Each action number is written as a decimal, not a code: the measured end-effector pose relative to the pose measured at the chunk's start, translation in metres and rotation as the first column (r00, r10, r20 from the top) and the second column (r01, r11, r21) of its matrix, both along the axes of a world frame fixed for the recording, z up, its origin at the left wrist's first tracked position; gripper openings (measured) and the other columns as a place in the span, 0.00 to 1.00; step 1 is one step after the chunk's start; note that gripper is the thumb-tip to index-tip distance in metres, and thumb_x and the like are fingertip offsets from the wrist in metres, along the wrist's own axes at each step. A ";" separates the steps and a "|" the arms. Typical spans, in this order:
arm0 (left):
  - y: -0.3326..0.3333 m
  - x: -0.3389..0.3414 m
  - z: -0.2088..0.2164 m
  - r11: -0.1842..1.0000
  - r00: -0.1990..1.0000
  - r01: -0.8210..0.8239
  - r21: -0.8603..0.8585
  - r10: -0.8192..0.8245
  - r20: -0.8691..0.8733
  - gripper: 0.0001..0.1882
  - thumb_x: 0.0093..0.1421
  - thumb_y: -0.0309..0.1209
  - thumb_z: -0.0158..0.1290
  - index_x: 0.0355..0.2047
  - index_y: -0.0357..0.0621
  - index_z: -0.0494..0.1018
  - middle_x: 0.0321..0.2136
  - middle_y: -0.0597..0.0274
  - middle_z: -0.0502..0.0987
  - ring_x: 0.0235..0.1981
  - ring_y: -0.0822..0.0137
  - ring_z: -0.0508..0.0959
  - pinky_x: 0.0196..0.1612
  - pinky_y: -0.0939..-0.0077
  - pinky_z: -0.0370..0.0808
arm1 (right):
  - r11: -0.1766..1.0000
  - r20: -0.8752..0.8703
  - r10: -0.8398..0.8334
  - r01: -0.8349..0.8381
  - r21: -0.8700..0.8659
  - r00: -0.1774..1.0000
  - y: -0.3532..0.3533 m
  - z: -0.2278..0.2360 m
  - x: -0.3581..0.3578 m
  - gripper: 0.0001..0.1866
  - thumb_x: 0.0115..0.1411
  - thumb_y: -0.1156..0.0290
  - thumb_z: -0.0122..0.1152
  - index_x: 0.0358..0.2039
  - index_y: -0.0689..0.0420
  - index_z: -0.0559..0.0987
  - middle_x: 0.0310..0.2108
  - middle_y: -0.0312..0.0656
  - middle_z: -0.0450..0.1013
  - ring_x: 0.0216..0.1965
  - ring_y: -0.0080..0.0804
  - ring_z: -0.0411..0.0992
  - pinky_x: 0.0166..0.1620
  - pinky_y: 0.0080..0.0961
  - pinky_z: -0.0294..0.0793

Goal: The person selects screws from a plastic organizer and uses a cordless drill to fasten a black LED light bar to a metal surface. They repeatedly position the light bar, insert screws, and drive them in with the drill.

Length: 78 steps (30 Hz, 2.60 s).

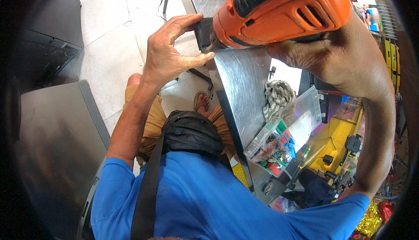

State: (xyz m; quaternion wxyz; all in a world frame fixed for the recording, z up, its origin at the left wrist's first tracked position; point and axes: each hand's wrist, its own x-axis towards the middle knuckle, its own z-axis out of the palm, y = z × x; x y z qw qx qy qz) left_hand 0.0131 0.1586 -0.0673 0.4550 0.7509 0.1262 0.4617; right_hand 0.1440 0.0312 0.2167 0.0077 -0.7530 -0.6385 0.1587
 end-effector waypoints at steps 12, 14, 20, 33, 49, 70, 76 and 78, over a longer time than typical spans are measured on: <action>-0.001 0.001 0.000 1.000 0.999 -0.030 0.008 0.030 0.037 0.36 0.41 0.31 0.75 0.53 0.37 0.78 0.48 0.51 0.82 0.49 0.59 0.83 0.56 0.68 0.81 | 0.978 0.009 -0.190 0.190 -0.089 0.982 0.005 -0.001 0.013 0.23 0.50 0.75 0.78 0.48 0.58 0.83 0.39 0.41 0.84 0.40 0.30 0.82 0.47 0.32 0.82; -0.001 0.003 0.000 1.000 0.999 -0.025 0.010 0.025 0.046 0.36 0.41 0.31 0.75 0.53 0.37 0.78 0.48 0.51 0.82 0.49 0.58 0.83 0.56 0.68 0.81 | 0.957 0.044 -0.254 0.258 -0.133 0.966 0.008 0.006 0.005 0.23 0.50 0.75 0.77 0.48 0.58 0.83 0.38 0.41 0.84 0.40 0.30 0.82 0.46 0.31 0.82; -0.001 0.001 -0.002 1.000 0.999 -0.029 -0.003 0.029 0.039 0.36 0.40 0.31 0.74 0.53 0.37 0.78 0.48 0.51 0.82 0.49 0.58 0.83 0.56 0.67 0.81 | 0.956 -0.090 -0.280 0.269 -0.113 0.956 0.008 0.002 0.009 0.22 0.51 0.78 0.75 0.49 0.58 0.83 0.38 0.41 0.84 0.39 0.30 0.82 0.46 0.31 0.82; -0.002 0.003 0.001 0.999 1.000 0.022 -0.028 -0.022 0.006 0.39 0.42 0.33 0.76 0.57 0.41 0.76 0.51 0.51 0.81 0.53 0.58 0.82 0.61 0.63 0.79 | 0.974 -0.119 -0.221 0.213 -0.079 0.968 0.000 0.006 0.018 0.21 0.52 0.79 0.75 0.48 0.58 0.83 0.39 0.41 0.84 0.41 0.31 0.82 0.47 0.32 0.82; -0.003 -0.003 -0.002 0.996 0.999 -0.041 0.077 0.042 -0.009 0.33 0.44 0.35 0.75 0.52 0.44 0.79 0.53 0.52 0.80 0.54 0.56 0.81 0.59 0.63 0.80 | 0.997 -0.134 -0.078 0.074 -0.035 0.988 0.001 -0.002 0.027 0.21 0.53 0.79 0.71 0.49 0.60 0.83 0.40 0.45 0.84 0.42 0.34 0.83 0.48 0.34 0.84; -0.003 0.000 -0.002 0.998 0.999 -0.042 0.043 0.042 0.002 0.29 0.43 0.34 0.74 0.47 0.44 0.82 0.53 0.54 0.81 0.51 0.58 0.82 0.55 0.66 0.82 | 0.985 -0.050 -0.165 0.162 -0.061 0.985 0.001 0.000 0.013 0.21 0.55 0.75 0.74 0.51 0.60 0.81 0.40 0.45 0.84 0.40 0.34 0.84 0.44 0.32 0.84; -0.003 0.000 -0.001 0.998 0.999 -0.047 0.046 0.047 0.017 0.29 0.43 0.34 0.74 0.48 0.45 0.82 0.52 0.54 0.81 0.51 0.58 0.82 0.55 0.66 0.82 | 0.972 -0.316 -0.221 0.236 0.010 0.923 -0.020 0.013 0.045 0.24 0.59 0.77 0.70 0.57 0.60 0.77 0.43 0.46 0.82 0.43 0.36 0.83 0.47 0.34 0.85; -0.003 0.001 0.000 0.997 0.999 -0.051 0.050 0.050 0.014 0.29 0.43 0.34 0.75 0.48 0.45 0.81 0.52 0.53 0.81 0.51 0.58 0.82 0.55 0.65 0.82 | 0.960 -0.394 -0.189 0.254 0.120 0.899 -0.030 0.003 0.039 0.28 0.59 0.78 0.69 0.60 0.59 0.74 0.48 0.47 0.80 0.48 0.35 0.81 0.51 0.34 0.82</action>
